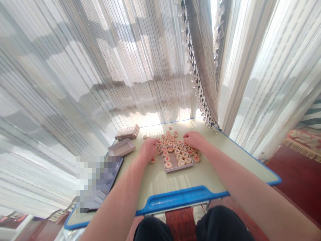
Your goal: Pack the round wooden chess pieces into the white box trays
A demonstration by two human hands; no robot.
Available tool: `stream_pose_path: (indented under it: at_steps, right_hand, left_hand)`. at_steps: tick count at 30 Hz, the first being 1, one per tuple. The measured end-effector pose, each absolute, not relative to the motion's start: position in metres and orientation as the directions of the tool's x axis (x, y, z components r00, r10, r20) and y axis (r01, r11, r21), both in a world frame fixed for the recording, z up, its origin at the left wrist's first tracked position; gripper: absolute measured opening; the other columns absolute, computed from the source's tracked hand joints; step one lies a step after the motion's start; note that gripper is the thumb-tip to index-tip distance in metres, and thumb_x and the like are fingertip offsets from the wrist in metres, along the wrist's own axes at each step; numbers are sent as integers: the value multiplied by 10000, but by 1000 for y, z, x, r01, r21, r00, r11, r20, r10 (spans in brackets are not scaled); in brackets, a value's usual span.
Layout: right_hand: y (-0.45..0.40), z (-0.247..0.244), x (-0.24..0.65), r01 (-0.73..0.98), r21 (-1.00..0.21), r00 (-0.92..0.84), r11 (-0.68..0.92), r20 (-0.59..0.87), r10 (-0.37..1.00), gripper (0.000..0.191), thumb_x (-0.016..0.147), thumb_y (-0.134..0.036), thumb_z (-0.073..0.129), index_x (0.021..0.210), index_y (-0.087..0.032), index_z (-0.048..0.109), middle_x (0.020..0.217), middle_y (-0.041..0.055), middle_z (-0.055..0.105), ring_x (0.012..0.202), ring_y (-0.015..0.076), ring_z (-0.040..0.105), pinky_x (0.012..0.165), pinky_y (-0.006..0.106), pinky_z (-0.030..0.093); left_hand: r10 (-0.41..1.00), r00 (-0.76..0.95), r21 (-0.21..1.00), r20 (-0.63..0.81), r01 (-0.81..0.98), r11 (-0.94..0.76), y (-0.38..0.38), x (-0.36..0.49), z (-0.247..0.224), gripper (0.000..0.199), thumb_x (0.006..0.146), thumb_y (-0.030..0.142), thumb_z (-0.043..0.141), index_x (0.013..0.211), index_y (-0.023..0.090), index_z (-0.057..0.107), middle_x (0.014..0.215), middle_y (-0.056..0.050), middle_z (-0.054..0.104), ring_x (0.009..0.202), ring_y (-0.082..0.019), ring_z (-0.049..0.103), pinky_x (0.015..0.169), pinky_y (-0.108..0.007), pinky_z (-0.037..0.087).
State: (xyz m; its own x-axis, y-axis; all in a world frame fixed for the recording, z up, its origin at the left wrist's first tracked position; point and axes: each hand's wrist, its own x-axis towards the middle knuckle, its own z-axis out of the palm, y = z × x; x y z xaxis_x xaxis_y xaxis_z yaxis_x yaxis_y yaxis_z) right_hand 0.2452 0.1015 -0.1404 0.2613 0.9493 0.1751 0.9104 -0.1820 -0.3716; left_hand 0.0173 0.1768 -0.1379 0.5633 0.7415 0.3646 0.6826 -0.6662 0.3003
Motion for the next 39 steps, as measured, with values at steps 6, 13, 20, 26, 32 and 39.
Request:
stream_pose_path:
  at_steps: [6,13,20,26,32,39]
  right_hand:
    - [104,-147,246,931,-364,75,14,227,971,298,769,-171,453,891,-217,722,1056,38,642,959,152,572,913,232,382]
    - [106,-151,250,932,-361,83,10,240,967,308,782,-194,452,950,-209,709,1035,51,638,950,163,570,901,255,393]
    - [107,-150,251,936,-350,108,-24,224,969,316,792,-186,431,939,-187,710,1045,61,646,951,165,578,895,246,394]
    - [103,-140,252,892,-403,285,-204,151,947,367,764,-120,427,1025,-160,681,1064,72,666,997,189,577,852,249,420]
    - [103,-140,255,863,-447,308,-235,97,946,344,735,-138,465,984,-181,697,1010,46,687,912,169,610,749,215,449]
    - [105,-146,253,867,-467,283,-176,169,944,385,735,-120,436,1027,-191,677,1041,47,666,942,174,586,817,240,433]
  left_hand:
    - [719,588,264,371,675,-689,171,18,-133,423,701,45,368,895,201,710,977,-30,694,918,-160,610,882,-264,454]
    - [718,632,229,290,683,-694,173,17,-136,434,697,37,388,971,185,691,1013,-69,685,959,-203,610,877,-314,457]
    - [725,631,203,278,699,-686,175,16,-138,468,687,24,383,996,207,682,1018,-69,687,945,-211,619,852,-321,461]
    - [732,606,261,313,686,-679,177,16,-141,457,702,34,398,1025,207,671,1032,-57,684,956,-199,613,844,-290,460]
    - [733,613,268,296,683,-679,180,15,-143,418,737,67,371,986,195,681,1002,-38,688,909,-170,616,835,-266,464]
    - [708,592,291,385,650,-702,173,20,-137,398,758,86,371,976,194,686,1027,-29,687,969,-163,612,891,-252,446]
